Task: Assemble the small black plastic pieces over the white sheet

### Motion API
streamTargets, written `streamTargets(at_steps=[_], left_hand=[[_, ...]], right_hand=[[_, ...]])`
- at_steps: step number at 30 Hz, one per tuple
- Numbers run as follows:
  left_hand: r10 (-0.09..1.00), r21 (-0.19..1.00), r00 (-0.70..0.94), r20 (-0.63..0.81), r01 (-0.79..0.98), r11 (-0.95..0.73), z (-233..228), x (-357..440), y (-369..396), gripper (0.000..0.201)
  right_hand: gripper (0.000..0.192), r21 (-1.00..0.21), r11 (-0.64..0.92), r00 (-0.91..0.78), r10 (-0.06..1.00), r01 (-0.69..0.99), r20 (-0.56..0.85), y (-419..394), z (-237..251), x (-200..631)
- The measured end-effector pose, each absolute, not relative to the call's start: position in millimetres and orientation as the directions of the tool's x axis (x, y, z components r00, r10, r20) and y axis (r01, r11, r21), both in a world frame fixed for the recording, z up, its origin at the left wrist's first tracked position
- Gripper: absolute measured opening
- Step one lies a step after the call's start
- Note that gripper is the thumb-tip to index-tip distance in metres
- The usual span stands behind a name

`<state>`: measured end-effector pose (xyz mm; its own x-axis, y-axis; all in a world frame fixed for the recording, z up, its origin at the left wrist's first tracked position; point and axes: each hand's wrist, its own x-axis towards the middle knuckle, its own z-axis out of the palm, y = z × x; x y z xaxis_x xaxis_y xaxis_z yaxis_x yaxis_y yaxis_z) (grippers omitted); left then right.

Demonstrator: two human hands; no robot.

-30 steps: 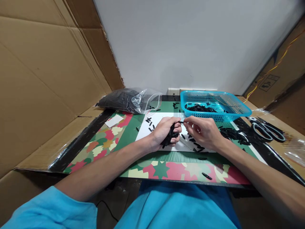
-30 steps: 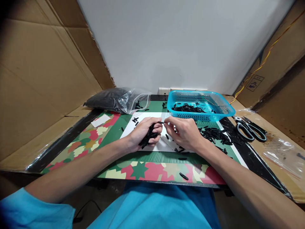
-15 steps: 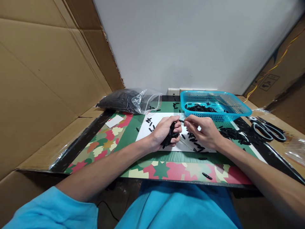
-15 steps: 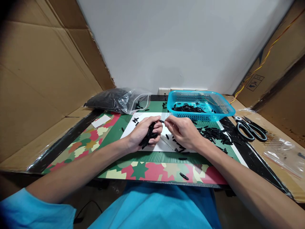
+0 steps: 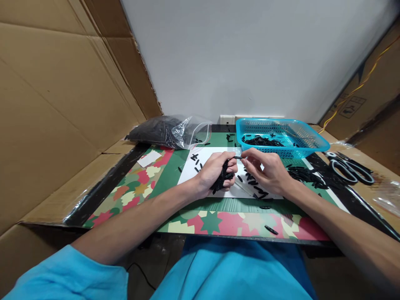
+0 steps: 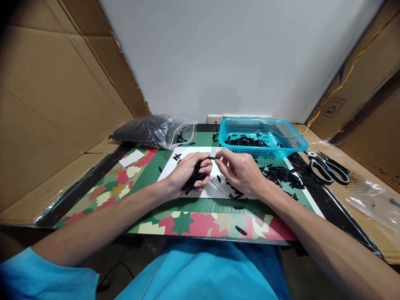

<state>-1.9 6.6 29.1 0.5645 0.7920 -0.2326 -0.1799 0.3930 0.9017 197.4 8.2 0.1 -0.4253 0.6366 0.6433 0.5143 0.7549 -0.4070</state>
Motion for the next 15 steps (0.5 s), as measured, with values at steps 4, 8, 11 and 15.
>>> streamTargets(at_steps=[4,8,11,15], left_hand=[[0.794,0.905,0.564,-0.227,-0.179,0.385,28.3,-1.8,6.7,0.039],[0.786,0.901,0.568,-0.245,-0.167,0.401,29.6,-1.8,6.2,0.039],[0.780,0.897,0.574,-0.252,-0.164,0.410,30.6,-1.9,5.7,0.040],[0.783,0.902,0.575,-0.237,-0.169,0.397,30.3,-2.0,5.6,0.040]], right_hand=[[0.011,-0.392,0.757,-0.423,0.629,0.523,0.653,8.8,-0.7,196.4],[0.012,-0.387,0.761,-0.429,0.625,0.521,0.652,9.2,-1.2,196.3],[0.013,-0.388,0.759,-0.430,0.628,0.523,0.648,9.0,-1.2,197.2],[0.013,-0.394,0.757,-0.437,0.633,0.521,0.639,8.5,-1.0,197.7]])
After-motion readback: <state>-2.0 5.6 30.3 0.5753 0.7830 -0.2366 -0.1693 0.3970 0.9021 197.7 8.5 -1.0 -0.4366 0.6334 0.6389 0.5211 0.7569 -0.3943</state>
